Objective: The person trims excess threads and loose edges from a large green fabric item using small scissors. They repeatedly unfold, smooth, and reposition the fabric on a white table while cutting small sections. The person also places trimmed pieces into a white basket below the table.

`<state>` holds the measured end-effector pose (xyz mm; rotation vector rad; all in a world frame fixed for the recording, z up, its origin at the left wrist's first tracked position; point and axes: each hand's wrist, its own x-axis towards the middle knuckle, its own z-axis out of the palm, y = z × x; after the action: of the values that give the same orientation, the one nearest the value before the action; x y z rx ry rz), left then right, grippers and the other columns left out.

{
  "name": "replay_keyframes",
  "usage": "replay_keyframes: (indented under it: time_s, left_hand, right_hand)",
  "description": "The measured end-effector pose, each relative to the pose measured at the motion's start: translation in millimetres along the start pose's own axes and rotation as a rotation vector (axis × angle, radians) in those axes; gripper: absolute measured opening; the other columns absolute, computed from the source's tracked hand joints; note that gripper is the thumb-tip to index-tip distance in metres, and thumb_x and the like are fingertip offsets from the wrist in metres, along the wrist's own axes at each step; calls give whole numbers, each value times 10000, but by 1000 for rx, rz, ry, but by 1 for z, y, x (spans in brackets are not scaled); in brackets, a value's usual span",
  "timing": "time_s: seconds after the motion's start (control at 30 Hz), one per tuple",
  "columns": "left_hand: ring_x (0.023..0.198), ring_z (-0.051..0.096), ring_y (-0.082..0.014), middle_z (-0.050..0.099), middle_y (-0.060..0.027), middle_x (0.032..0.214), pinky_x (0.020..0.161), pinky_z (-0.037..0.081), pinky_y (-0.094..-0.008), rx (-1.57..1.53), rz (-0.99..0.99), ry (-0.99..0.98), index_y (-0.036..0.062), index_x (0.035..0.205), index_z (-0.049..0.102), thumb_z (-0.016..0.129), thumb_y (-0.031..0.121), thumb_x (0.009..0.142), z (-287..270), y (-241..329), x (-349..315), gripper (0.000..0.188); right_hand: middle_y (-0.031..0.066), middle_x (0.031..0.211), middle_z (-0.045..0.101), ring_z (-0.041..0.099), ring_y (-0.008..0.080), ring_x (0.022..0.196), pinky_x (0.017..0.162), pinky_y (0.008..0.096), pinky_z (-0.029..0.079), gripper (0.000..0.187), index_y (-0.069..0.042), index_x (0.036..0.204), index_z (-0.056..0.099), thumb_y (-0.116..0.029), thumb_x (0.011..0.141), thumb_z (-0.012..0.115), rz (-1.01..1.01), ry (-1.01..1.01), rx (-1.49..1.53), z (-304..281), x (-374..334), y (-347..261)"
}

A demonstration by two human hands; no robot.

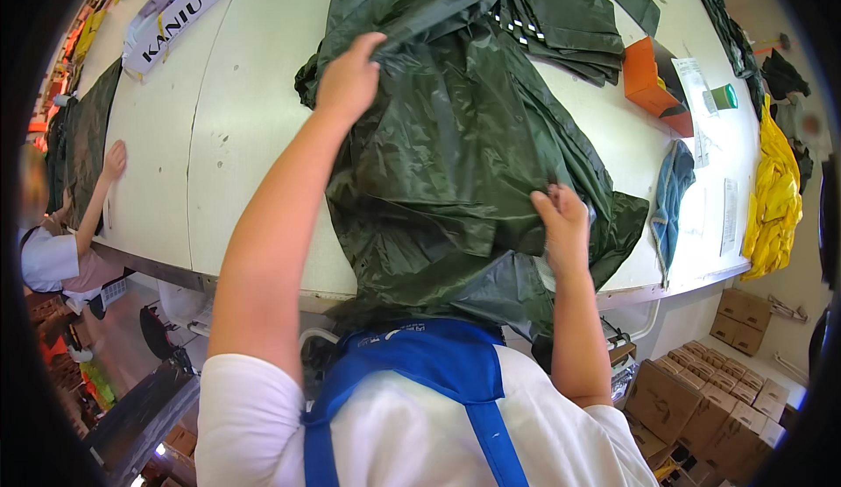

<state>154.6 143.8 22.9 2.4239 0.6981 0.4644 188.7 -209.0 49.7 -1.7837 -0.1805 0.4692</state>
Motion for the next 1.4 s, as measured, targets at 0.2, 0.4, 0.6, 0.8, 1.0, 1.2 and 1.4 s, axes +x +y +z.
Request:
replay_keyframes:
  time_s: [0.2, 0.4, 0.6, 0.8, 1.0, 1.2, 1.4]
  left_hand:
    - [1139, 571, -231, 601, -107, 1211, 960, 429, -327, -152, -51, 76, 69, 1241, 529, 462, -2, 897, -89, -27, -154, 358]
    - [1086, 534, -364, 544, -197, 1189, 924, 435, -406, 291, -618, -448, 88, 1239, 508, 539, -20, 804, -117, -74, -274, 450]
    - [1197, 424, -368, 391, -173, 1332, 1011, 361, -420, 154, 39, -108, 149, 1308, 480, 643, 12, 736, -95, 4, -176, 610]
    - [1104, 516, -368, 448, -201, 1317, 891, 474, -419, 273, 202, -358, 251, 1390, 366, 726, 124, 677, 15, 51, -65, 809]
    - [1007, 600, -354, 616, -222, 1081, 906, 463, -420, 259, -278, 112, 55, 1203, 552, 562, 107, 752, -100, -45, 57, 453]
    - [1082, 541, -303, 492, -190, 1269, 920, 445, -440, 340, -10, 349, 58, 1400, 271, 670, 243, 792, -177, -79, 36, 750]
    - [1104, 532, -276, 490, -172, 1286, 899, 465, -428, -1008, -613, -526, -24, 1354, 305, 656, 251, 828, 12, 57, -55, 689]
  right_hand:
    - [18, 724, 528, 472, 104, 670, 608, 275, 419, 157, -5, 850, 553, -118, 839, 661, 158, -329, -350, -21, -54, 0]
    - [101, 826, 636, 590, 157, 621, 607, 304, 487, 120, 10, 861, 598, -109, 876, 592, 135, -591, -391, -3, -57, -17]
    - [151, 915, 645, 614, 283, 847, 759, 354, 468, 274, -25, 975, 592, -249, 824, 634, -182, 135, -851, -94, 122, 31]
    - [115, 801, 650, 608, 211, 751, 709, 328, 467, 454, -6, 927, 639, -368, 686, 771, 140, 59, -909, -121, 133, 73]
    - [97, 622, 548, 488, 170, 596, 596, 335, 419, 263, -1, 805, 620, -235, 741, 724, 67, 128, -753, -141, 102, 55]
    - [19, 718, 604, 536, 107, 625, 565, 245, 439, 141, -23, 824, 636, 19, 689, 643, -192, -127, -527, -77, -25, -74]
    - [123, 814, 634, 618, 330, 722, 641, 396, 495, 96, -66, 889, 600, -131, 821, 623, -198, -853, -309, 12, -97, -49]
